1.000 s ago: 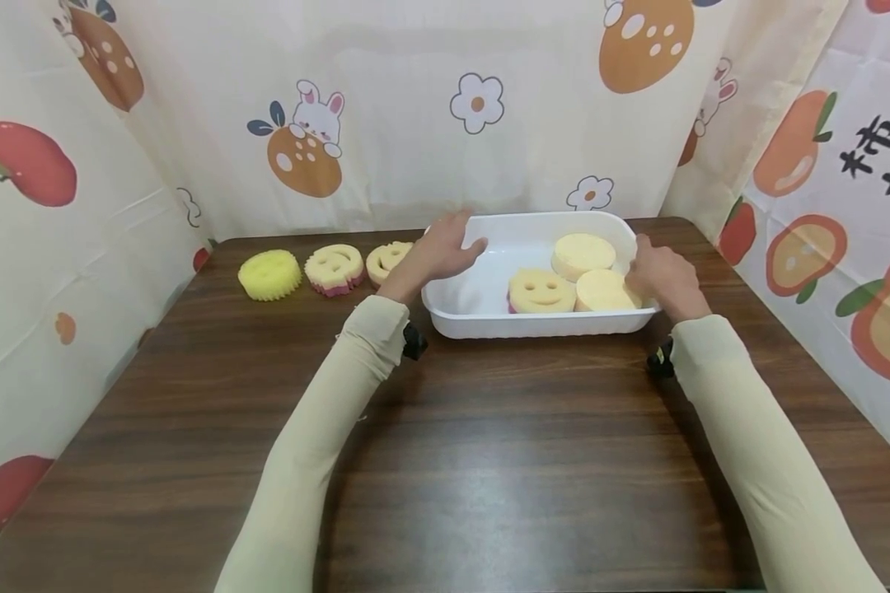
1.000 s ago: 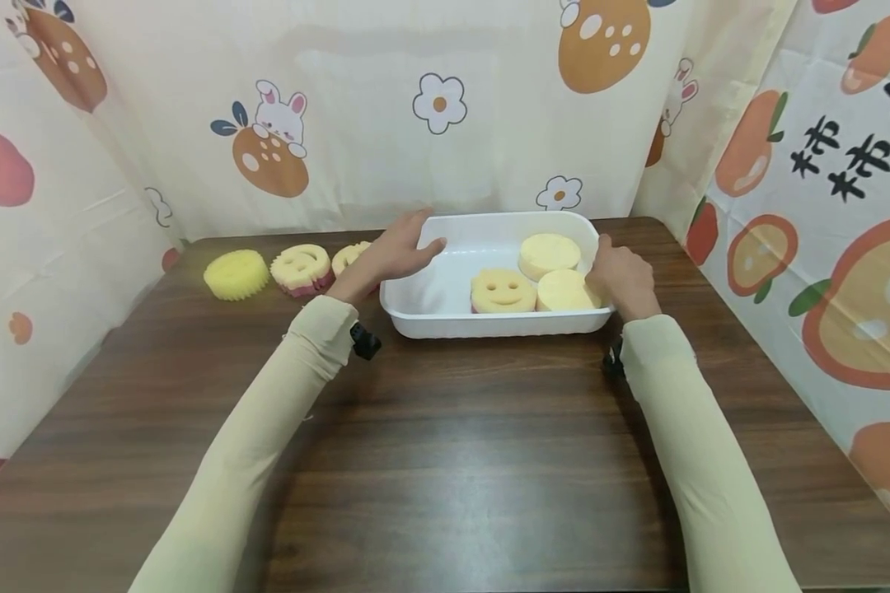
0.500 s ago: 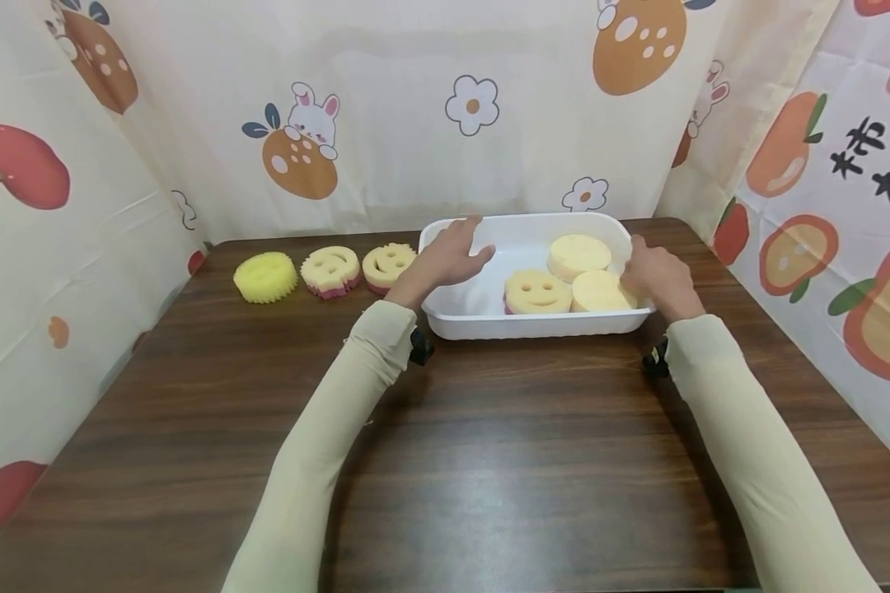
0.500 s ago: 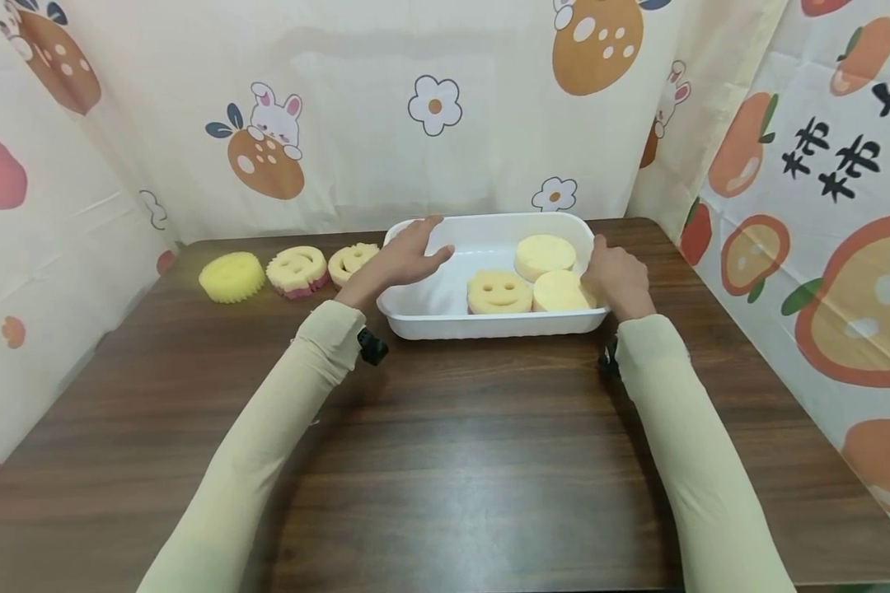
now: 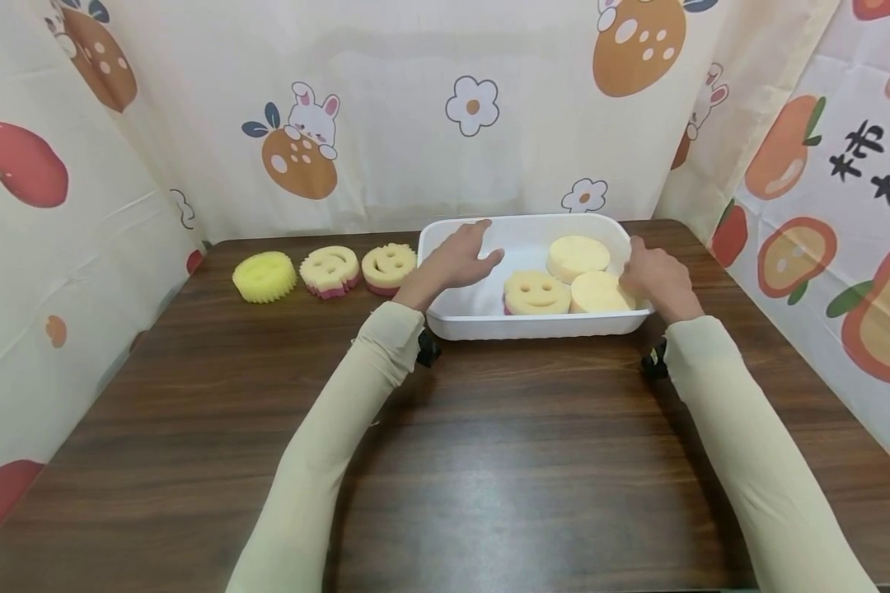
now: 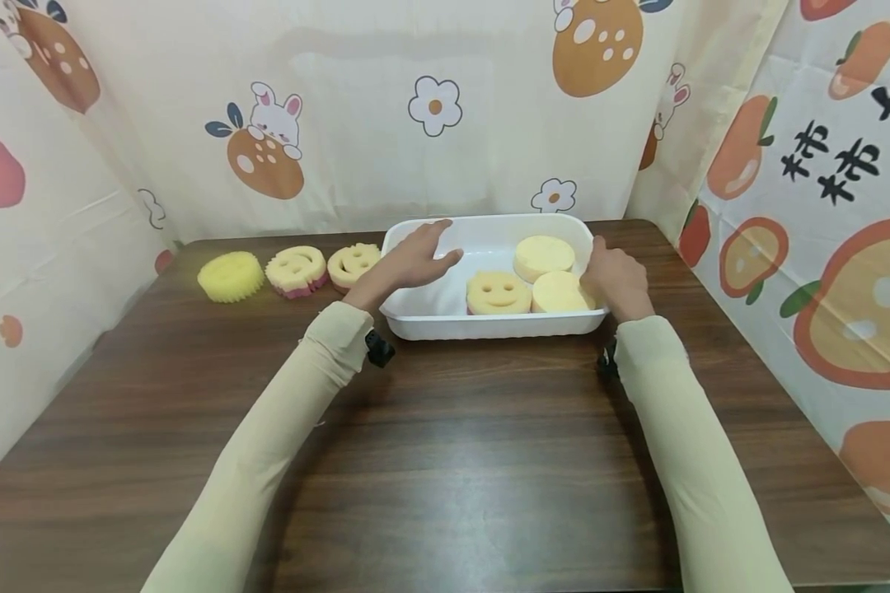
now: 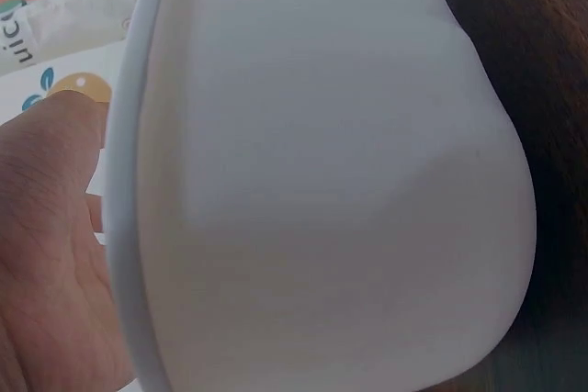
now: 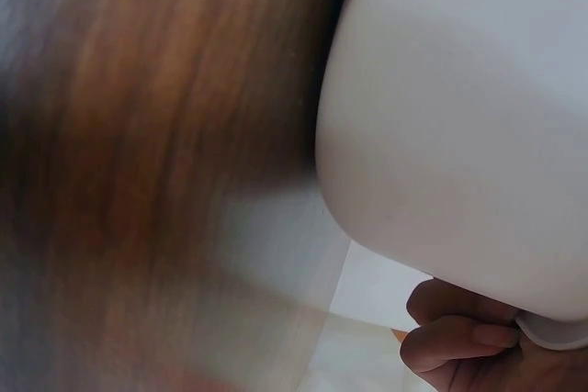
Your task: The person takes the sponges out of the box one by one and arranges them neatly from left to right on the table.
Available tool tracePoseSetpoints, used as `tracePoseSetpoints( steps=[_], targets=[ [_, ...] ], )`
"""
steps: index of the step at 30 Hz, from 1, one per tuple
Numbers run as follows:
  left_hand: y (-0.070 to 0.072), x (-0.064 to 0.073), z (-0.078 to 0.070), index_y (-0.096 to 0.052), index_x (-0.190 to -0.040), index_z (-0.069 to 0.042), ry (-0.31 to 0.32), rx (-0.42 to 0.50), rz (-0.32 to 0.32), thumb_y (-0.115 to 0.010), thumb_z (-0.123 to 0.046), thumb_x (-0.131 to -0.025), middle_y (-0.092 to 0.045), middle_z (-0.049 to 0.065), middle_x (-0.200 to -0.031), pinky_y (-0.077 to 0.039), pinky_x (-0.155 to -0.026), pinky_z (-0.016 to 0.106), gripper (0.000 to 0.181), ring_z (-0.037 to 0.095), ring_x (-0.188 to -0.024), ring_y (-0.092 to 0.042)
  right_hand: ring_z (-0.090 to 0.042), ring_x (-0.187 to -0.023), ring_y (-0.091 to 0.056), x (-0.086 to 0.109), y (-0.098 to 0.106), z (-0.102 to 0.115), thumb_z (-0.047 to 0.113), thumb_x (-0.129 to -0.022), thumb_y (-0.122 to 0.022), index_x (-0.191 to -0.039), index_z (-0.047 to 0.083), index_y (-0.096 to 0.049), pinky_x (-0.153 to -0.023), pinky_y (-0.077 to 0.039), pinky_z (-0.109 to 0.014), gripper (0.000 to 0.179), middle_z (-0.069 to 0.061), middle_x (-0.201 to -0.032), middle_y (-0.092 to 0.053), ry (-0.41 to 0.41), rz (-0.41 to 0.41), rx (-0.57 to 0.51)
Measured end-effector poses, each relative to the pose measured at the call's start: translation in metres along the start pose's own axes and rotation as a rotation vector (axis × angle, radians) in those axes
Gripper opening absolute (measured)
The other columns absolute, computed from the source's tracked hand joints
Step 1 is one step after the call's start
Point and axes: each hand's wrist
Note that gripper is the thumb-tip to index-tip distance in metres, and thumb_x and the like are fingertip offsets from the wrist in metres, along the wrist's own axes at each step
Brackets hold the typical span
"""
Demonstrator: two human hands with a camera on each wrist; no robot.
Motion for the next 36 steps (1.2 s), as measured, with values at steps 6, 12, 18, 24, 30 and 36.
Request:
tracePoseSetpoints(
  steps=[6, 12, 18, 24, 30, 36],
  targets=[
    [-0.003, 0.001, -0.005, -0.021, -0.158, -0.007, -0.004, -0.013, 0.004, -0.042, -0.044, -0.103, -0.032, 0.015, -0.161, -0.031, -0.121, 0.044, 0.069, 0.030, -0.149, -0.032, -0.047, -0.101, -0.054, 0.000, 0.000, -0.001, 0.022, -0.099, -0.042, -0.148, -0.005, -0.021, -0.084, -0.047, -0.061, 0.060, -0.038, -0.127, -0.049, 0.003, -0.004, 0.000],
    [-0.009, 0.000, -0.007, -0.022, -0.158, -0.008, -0.004, -0.019, 0.001, -0.042, -0.044, -0.103, -0.033, 0.014, -0.160, -0.033, -0.119, 0.046, 0.068, 0.030, -0.148, -0.034, -0.046, -0.101, -0.054, 0.000, -0.001, -0.002, 0.022, -0.099, -0.042, -0.149, -0.005, -0.021, -0.083, -0.047, -0.061, 0.060, -0.038, -0.127, -0.049, 0.002, -0.003, -0.001],
    [-0.012, -0.002, -0.011, -0.022, -0.158, -0.008, -0.014, -0.019, 0.004, -0.042, -0.043, -0.103, -0.034, 0.015, -0.160, -0.035, -0.118, 0.046, 0.068, 0.030, -0.147, -0.035, -0.045, -0.099, -0.054, 0.000, -0.001, -0.002, 0.023, -0.099, -0.042, -0.149, -0.004, -0.021, -0.082, -0.047, -0.060, 0.060, -0.037, -0.126, -0.049, 0.004, -0.003, -0.003],
    [-0.015, -0.004, -0.015, -0.021, -0.158, -0.010, -0.011, -0.016, 0.019, -0.043, -0.044, -0.102, -0.033, 0.015, -0.160, -0.036, -0.117, 0.047, 0.069, 0.031, -0.147, -0.035, -0.045, -0.099, -0.053, 0.000, 0.000, -0.001, 0.023, -0.099, -0.042, -0.149, -0.004, -0.021, -0.082, -0.047, -0.060, 0.060, -0.037, -0.126, -0.049, 0.000, 0.002, -0.006],
    [-0.017, -0.008, -0.020, -0.021, -0.158, -0.011, -0.011, -0.024, 0.020, -0.043, -0.044, -0.102, -0.033, 0.013, -0.160, -0.035, -0.118, 0.045, 0.069, 0.029, -0.147, -0.035, -0.044, -0.098, -0.053, 0.001, 0.000, -0.002, 0.023, -0.099, -0.042, -0.149, -0.004, -0.021, -0.082, -0.047, -0.060, 0.060, -0.037, -0.127, -0.048, 0.001, 0.005, -0.009],
    [-0.022, -0.015, -0.021, -0.021, -0.158, -0.011, -0.018, -0.027, 0.027, -0.043, -0.045, -0.102, -0.034, 0.013, -0.160, -0.036, -0.118, 0.045, 0.069, 0.030, -0.147, -0.036, -0.044, -0.098, -0.054, -0.002, 0.000, -0.003, 0.023, -0.099, -0.043, -0.149, -0.004, -0.021, -0.082, -0.047, -0.060, 0.061, -0.038, -0.127, -0.049, 0.004, -0.002, -0.004]
  ],
)
Point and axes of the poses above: each hand's wrist, its own x-axis away from the middle knuckle, its own y-axis out of the back of the hand, z = x × y
